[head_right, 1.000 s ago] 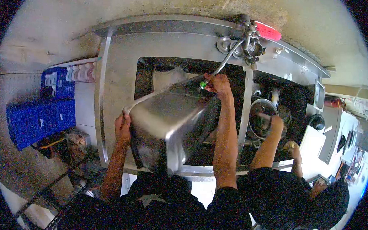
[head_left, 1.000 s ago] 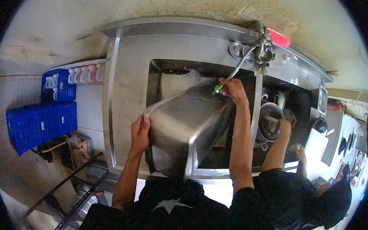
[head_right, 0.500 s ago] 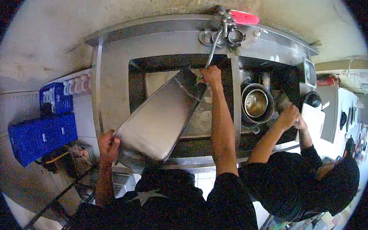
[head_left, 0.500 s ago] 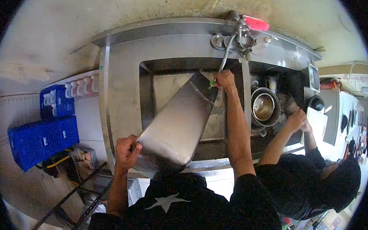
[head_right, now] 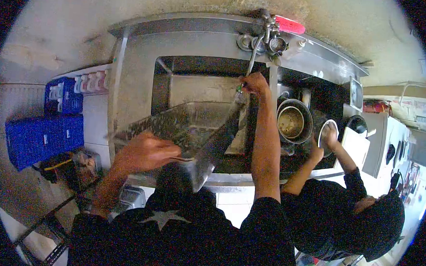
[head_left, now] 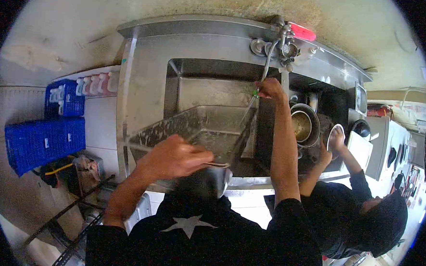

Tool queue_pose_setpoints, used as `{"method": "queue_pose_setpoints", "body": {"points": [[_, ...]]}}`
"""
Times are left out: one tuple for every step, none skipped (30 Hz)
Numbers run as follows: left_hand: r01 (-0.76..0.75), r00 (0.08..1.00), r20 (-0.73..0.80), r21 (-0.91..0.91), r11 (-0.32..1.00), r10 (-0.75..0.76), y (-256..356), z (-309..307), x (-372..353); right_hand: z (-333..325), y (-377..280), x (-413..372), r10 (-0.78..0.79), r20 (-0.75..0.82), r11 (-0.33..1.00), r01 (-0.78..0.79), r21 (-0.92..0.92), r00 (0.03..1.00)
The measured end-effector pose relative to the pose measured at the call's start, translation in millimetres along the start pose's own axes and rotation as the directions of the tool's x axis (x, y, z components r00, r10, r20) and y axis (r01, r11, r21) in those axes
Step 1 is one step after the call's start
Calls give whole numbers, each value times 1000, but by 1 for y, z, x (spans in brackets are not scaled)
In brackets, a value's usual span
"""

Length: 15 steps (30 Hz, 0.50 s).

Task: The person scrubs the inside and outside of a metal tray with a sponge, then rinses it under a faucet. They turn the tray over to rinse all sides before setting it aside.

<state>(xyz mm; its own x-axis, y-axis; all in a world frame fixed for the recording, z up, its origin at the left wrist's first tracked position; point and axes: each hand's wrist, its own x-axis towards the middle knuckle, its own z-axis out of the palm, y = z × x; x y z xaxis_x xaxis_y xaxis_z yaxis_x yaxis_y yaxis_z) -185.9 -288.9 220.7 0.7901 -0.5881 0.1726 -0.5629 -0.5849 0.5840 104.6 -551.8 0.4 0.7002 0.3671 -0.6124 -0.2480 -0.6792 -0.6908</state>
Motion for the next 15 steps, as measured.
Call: {"method": "queue_pose_setpoints", "body": {"points": [[-40, 999, -1, 73, 996, 40, 3, 2, 7, 0, -8, -8, 47, 33, 995, -49, 82, 998], [-80, 997, 0, 147, 986, 81, 5, 4, 13, -1, -2, -3, -164, 59, 985, 160, 64, 985], [-121, 992, 7, 220, 968, 123, 6, 5, 19, -2, 4, 2, -367, 82, 930, 363, 60, 927], [-169, 984, -24, 230, 958, 179, 3, 11, 23, 0, -20, -9, -203, 86, 950, 175, 259, 975], [-223, 969, -45, 246, 943, 241, 1, 14, 27, 1, -34, -16, -37, 123, 896, -22, 444, 992], [-279, 950, -65, 263, 923, 306, -2, 15, 33, -3, -41, -17, -19, 129, 926, -31, 377, 991], [-335, 925, -83, 279, 900, 370, -5, 17, 37, -4, -46, -20, -14, 127, 916, -38, 399, 992], [-386, 909, -42, 296, 874, 416, -8, 21, 38, -3, -51, -22, -9, 125, 906, -45, 421, 992], [-436, 889, 1, 310, 845, 459, -11, 28, 38, 0, -57, -26, -4, 123, 895, -51, 444, 992], [-486, 865, 45, 322, 813, 499, -14, 34, 37, 0, -58, -25, 3, 135, 879, -67, 473, 991], [-511, 851, 34, 288, 810, 525, -17, 41, 37, 0, -59, -24, 10, 148, 861, -84, 501, 989], [-537, 835, 23, 251, 805, 549, -19, 48, 35, 1, -57, -23, 18, 162, 841, -103, 531, 987], [-561, 820, 12, 209, 801, 572, -21, 53, 34, 4, -55, -23, 12, 159, 834, -97, 542, 987], [-567, 816, 15, 214, 795, 578, -25, 56, 34, 5, -51, -23, 7, 154, 827, -93, 555, 988], [-573, 812, 17, 218, 790, 584, -29, 56, 32, 6, -46, -23, 4, 148, 820, -88, 565, 989]]}}
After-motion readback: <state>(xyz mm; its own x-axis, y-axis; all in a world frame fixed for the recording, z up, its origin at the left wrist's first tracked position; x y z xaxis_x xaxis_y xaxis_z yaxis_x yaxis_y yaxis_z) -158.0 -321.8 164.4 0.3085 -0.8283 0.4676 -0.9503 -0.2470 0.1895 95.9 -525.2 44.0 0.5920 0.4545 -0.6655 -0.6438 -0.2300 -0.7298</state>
